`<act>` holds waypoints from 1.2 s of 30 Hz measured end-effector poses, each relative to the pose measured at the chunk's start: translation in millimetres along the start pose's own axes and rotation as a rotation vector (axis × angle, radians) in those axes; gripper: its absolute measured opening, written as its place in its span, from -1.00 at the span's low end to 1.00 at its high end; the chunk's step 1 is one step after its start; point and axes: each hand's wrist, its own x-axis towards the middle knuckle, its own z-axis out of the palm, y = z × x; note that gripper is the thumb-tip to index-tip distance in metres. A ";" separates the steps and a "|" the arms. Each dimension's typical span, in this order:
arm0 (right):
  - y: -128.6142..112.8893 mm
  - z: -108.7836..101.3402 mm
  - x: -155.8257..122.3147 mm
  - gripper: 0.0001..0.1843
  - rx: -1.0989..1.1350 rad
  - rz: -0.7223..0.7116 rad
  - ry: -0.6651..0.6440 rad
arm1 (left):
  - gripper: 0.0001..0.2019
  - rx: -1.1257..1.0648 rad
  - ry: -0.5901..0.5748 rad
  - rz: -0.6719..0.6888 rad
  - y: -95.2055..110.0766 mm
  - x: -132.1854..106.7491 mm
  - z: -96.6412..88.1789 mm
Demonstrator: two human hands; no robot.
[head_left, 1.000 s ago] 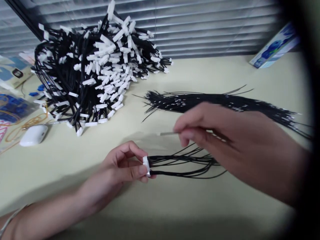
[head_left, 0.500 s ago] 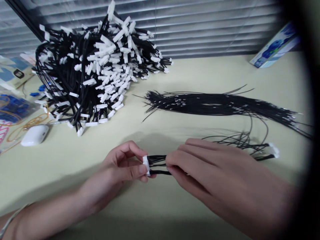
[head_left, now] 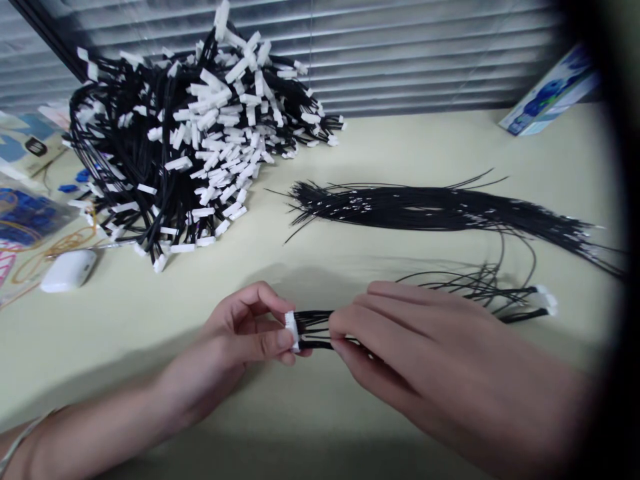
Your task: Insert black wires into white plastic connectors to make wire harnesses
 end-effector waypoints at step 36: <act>91.7 59.7 75.0 -0.83 -0.214 -0.039 -0.023 | -0.85 -0.010 0.062 -0.033 0.6 -0.5 4.3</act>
